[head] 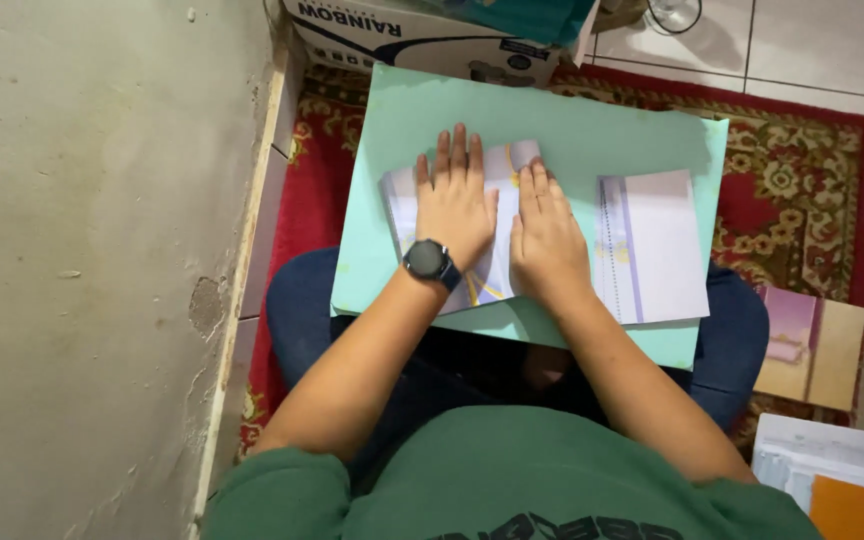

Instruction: The person is sitting on the floor and manually folding printed paper cards. They pick up a card, fold it, and use their hands to press down firmly on the crease multiple times to ensure it is sharp, then set it aside and repeat with the next card.

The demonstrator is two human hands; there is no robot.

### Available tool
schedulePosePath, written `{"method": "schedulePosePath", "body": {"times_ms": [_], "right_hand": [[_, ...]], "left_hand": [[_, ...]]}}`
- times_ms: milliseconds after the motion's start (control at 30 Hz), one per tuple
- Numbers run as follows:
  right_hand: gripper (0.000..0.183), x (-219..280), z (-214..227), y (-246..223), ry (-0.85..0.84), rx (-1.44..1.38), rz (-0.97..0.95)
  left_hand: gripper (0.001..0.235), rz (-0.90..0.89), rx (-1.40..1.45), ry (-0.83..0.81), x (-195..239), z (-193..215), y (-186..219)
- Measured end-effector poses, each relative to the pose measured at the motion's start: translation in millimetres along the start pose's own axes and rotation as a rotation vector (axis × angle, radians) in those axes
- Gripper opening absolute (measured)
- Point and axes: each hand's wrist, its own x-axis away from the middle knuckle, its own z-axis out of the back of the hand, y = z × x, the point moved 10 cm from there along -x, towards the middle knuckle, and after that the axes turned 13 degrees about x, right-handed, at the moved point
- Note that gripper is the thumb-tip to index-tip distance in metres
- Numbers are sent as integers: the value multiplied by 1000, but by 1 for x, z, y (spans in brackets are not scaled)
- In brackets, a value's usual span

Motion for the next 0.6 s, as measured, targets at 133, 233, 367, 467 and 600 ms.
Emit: {"method": "schedulePosePath", "body": {"times_ms": [133,233,367,467,600], "right_hand": [[59,-1,-6,2,-28,-27,0],[61,-1,-5,3,-65,-63,-7],[60,0,-4,2,-43,-66,9],[60,-1,-8,3,-19,-37,12],[60,-1,-2,2,9,-42,4]], "left_hand": [[65,-81,165,-31,56,14,31],[65,-100,204,-116,97,24,54],[67,-100,190,-152,72,8,35],[67,-111,123,-95,18,-11,5],[69,-40,69,-106,-26,-19,-17]]}}
